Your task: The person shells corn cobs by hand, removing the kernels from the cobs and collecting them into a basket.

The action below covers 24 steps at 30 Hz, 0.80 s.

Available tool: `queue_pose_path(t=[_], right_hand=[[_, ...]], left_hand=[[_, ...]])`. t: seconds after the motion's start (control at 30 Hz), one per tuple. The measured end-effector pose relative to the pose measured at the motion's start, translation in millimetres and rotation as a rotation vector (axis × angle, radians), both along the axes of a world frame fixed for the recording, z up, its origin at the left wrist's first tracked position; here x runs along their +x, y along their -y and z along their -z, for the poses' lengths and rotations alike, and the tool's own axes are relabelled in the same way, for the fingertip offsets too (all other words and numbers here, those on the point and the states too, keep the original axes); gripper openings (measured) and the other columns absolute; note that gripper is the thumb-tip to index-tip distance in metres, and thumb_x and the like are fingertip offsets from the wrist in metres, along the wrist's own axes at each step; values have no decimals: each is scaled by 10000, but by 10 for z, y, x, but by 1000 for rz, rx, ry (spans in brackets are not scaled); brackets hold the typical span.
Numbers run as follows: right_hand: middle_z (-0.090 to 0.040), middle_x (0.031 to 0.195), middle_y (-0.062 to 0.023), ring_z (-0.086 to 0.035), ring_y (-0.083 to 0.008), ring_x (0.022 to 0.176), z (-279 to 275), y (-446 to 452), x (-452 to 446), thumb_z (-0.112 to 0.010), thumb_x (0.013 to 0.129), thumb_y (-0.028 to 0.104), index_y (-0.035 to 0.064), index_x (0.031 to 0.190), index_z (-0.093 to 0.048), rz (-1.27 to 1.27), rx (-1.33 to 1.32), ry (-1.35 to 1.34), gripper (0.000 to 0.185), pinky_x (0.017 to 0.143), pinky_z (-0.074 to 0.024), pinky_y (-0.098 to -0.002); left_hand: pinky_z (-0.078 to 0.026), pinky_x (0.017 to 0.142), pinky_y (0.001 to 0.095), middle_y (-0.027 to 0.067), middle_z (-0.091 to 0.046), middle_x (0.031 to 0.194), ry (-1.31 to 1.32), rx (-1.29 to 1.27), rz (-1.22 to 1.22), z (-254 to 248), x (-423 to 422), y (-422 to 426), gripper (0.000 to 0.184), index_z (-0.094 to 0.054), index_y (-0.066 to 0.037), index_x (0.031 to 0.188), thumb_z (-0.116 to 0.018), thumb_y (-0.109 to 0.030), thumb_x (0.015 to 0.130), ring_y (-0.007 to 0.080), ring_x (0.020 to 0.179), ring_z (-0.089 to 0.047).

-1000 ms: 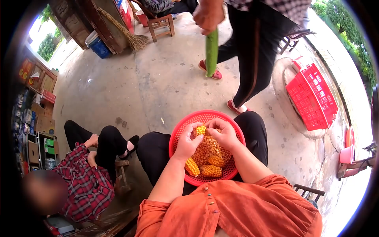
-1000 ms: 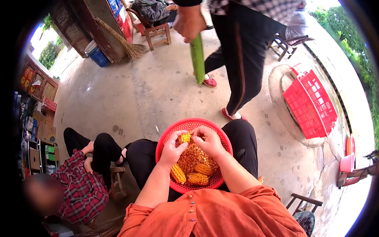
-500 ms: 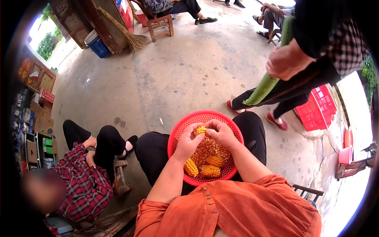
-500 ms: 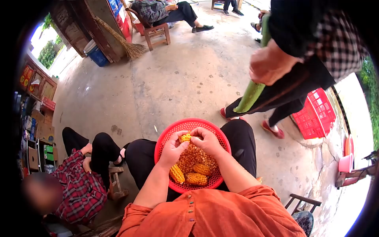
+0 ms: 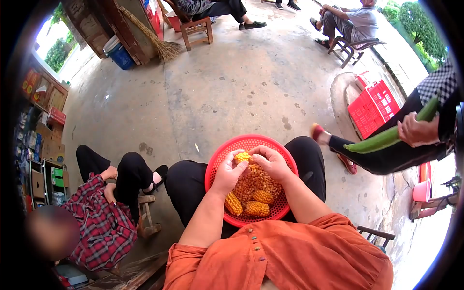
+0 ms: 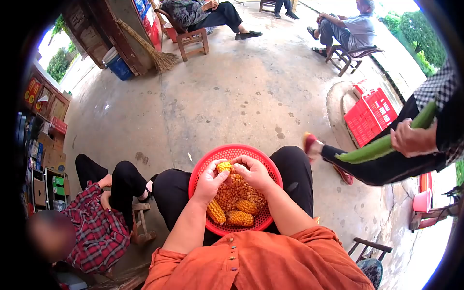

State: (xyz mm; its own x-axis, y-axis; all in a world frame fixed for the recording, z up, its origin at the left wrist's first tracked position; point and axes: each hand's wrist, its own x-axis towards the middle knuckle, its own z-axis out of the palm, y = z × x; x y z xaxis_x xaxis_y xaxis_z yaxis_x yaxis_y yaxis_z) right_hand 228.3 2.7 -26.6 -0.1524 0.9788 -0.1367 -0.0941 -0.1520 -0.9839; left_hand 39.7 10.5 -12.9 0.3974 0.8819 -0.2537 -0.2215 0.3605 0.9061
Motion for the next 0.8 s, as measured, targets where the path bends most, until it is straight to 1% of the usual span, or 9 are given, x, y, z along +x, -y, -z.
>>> queue_pose_path(t=[0.07,0.13,0.23,0.33,0.47,0.67,0.73,0.77,0.8], right_hand=[[-639,1008,-37,-586,-98,980,-71,4,-10,-629,939,121,10,1092,-620,-2,16,56,189,873,-483,-261],[-640,1014,-32,-586,-96,983,-128,8,-39,-659,924,118,13,1092,-619,12,-48,-64,202,868,-482,-256],[-631,1003,-20,-586,-93,967,-78,5,-23,-679,914,118,19,1079,-617,-16,-56,-42,203,861,-483,-250],[-620,984,-11,-586,-93,946,-54,8,-19,-669,918,112,16,1062,-614,-16,-54,-70,182,856,-486,-252],[-612,969,-7,-585,-94,937,-62,17,0,-661,918,102,16,1068,-611,-16,-17,24,180,856,-489,-255],[-609,1011,-14,-586,-103,940,-156,37,-62,-651,901,72,14,1062,-609,-2,-34,-103,176,866,-491,-258],[-611,1043,-29,-590,-110,938,-105,53,-82,-660,896,69,17,1044,-599,8,105,-22,169,870,-486,-254],[-611,1043,-29,-590,-110,938,-100,51,-76,-660,896,69,17,1044,-599,7,105,-21,169,870,-486,-254],[-608,1054,-39,-585,-118,961,-100,46,-60,-653,878,43,21,1043,-590,-13,143,79,178,883,-480,-261]], left_hand=[[-529,787,249,51,-621,1082,0,-1,-13,6,-1,1,360,-491,-34,1298,-593,-61,954,116,898,-628],[-530,813,260,47,-607,1106,15,31,-21,26,1,1,365,-493,-33,1291,-599,-35,942,116,955,-614],[-517,850,263,42,-592,1130,0,107,22,24,5,9,382,-493,-34,1292,-607,-8,928,114,1017,-591],[-501,879,258,36,-589,1136,9,95,38,40,-1,7,390,-494,-33,1292,-609,6,922,112,1039,-578],[-494,888,258,36,-590,1137,-3,117,39,42,15,17,385,-495,-33,1291,-609,-1,925,109,1045,-575],[-504,864,265,39,-597,1125,4,49,7,21,5,2,344,-506,-41,1276,-597,-41,945,111,1019,-583],[-515,824,259,37,-605,1103,8,98,-5,52,3,-4,313,-521,-40,1253,-599,-60,950,108,976,-592],[-515,824,259,37,-605,1103,9,98,-6,47,-5,-3,313,-521,-40,1253,-599,-60,950,108,976,-592],[-518,806,257,35,-611,1088,-21,56,-7,32,-12,-4,304,-527,-39,1243,-603,-66,949,106,949,-595]])
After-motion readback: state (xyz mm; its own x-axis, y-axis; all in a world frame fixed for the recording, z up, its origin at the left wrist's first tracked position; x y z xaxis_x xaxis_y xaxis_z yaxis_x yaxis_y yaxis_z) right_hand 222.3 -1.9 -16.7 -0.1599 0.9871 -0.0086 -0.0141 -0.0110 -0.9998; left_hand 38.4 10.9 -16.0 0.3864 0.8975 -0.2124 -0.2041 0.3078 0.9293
